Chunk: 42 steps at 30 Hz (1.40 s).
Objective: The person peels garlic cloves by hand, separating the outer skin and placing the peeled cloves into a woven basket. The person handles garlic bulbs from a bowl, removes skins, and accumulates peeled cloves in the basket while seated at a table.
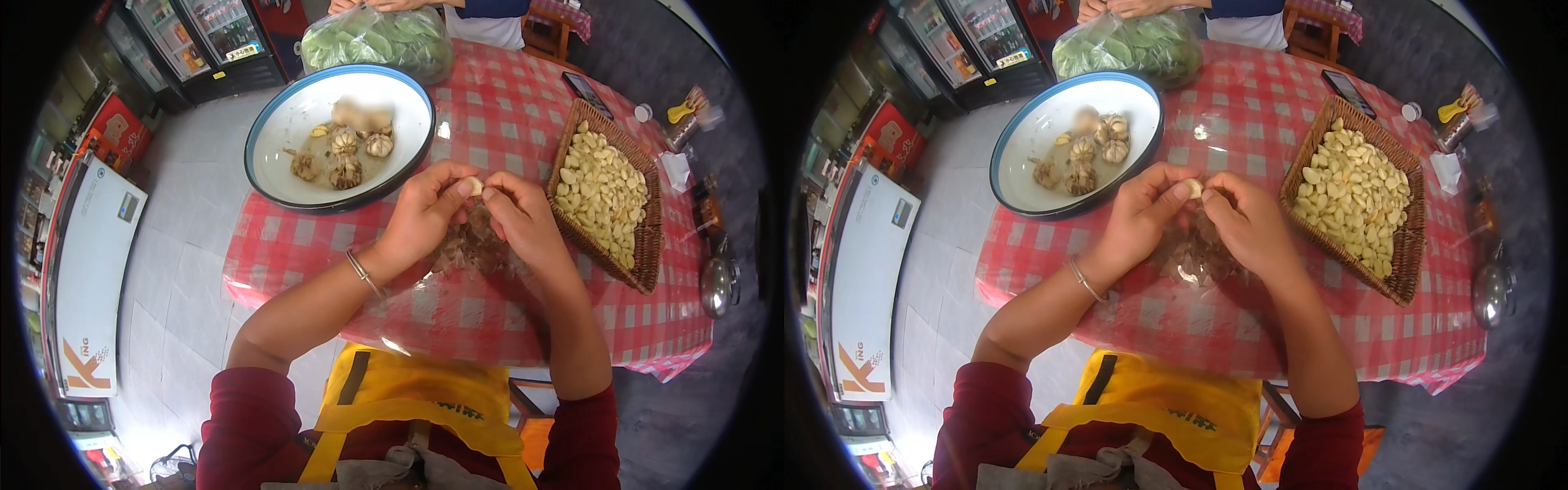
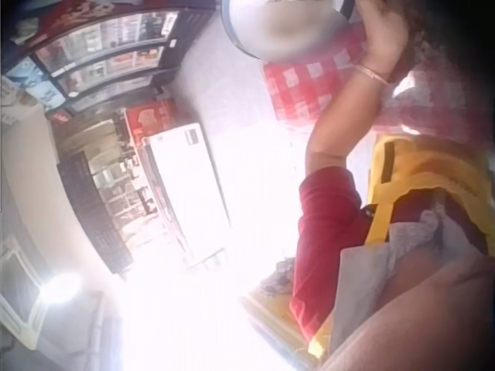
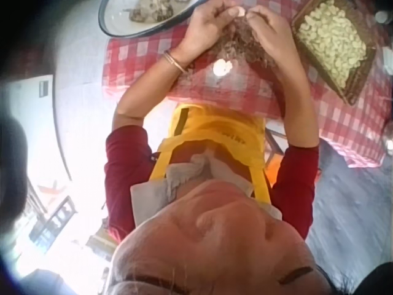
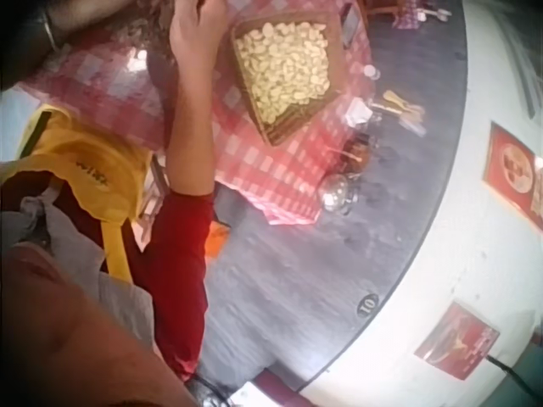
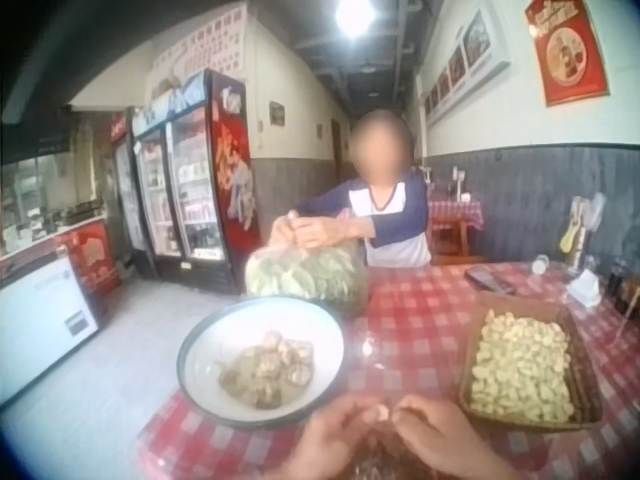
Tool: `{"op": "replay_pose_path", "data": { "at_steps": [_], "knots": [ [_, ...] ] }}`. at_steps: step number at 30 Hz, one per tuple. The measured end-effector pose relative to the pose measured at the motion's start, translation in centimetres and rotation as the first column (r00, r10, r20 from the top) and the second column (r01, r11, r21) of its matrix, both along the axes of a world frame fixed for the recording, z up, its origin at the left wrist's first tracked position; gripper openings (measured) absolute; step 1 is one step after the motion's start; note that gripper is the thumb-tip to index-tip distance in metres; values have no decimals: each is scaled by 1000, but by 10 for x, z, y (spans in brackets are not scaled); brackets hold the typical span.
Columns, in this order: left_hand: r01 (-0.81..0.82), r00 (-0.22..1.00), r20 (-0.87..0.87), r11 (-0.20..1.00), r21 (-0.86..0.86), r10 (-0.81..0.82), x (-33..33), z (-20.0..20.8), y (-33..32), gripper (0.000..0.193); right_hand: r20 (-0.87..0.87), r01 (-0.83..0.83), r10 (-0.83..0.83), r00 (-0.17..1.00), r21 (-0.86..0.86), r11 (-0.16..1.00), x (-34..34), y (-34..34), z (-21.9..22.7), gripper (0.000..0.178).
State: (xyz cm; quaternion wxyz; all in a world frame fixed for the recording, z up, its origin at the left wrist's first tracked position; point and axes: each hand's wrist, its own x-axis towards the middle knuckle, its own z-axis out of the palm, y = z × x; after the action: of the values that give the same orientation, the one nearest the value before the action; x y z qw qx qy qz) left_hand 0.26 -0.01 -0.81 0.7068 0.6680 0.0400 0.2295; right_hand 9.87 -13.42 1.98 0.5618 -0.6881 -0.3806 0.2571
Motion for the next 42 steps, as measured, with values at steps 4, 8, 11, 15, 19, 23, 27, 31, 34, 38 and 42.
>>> {"op": "replay_pose_path", "data": {
  "at_steps": [4, 8, 11, 15, 19, 23, 27, 31, 34, 38, 42],
  "knots": [
    [43, 999, -26, 996, 78, -41, -2, 3, 3, 18, -188, -55, 59, 980, 24, 998, 3, -1, 1, 15],
    [61, 998, -18, 997, 52, -61, -3, 3, 1, 17, -349, -53, 75, 934, 72, 996, 2, -1, 4, 12],
    [74, 997, -15, 997, 15, -74, -5, 4, -2, 17, -465, 3, 56, 884, 125, 992, 0, 1, -2, 9],
    [119, 993, 17, 988, -102, -118, -4, 6, -4, 21, -475, 91, -6, 880, 157, 983, -8, 3, 4, 8],
    [28, 998, -61, 999, -31, -30, -2, 5, -8, 31, -460, 162, -64, 885, 178, 970, -7, 4, -1, 9],
    [31, 998, -48, 999, 38, -29, -1, 2, -8, 37, -414, 192, -113, 903, 156, 969, -11, 6, 1, 10],
    [91, 994, -50, 995, -31, -93, -3, 7, -8, 36, -299, 181, -116, 947, 200, 963, -15, 9, 0, 9],
    [168, 983, -5, 911, -377, -183, -2, 8, -3, 31, -422, 154, -38, 906, 245, 957, -9, 8, -7, 9],
    [187, 982, 63, 845, -502, -179, -1, 6, 3, 27, -495, 155, 29, 869, 328, 932, -5, 5, -7, 10],
    [154, 986, 12, 864, -480, -169, 0, 9, 2, 28, -496, 234, -19, 868, 376, 897, -3, 2, -3, 10],
    [122, 990, -9, 885, -449, -141, -2, 13, -1, 29, -173, 268, -225, 959, 295, 917, -7, 0, -2, 10]
  ]
}}
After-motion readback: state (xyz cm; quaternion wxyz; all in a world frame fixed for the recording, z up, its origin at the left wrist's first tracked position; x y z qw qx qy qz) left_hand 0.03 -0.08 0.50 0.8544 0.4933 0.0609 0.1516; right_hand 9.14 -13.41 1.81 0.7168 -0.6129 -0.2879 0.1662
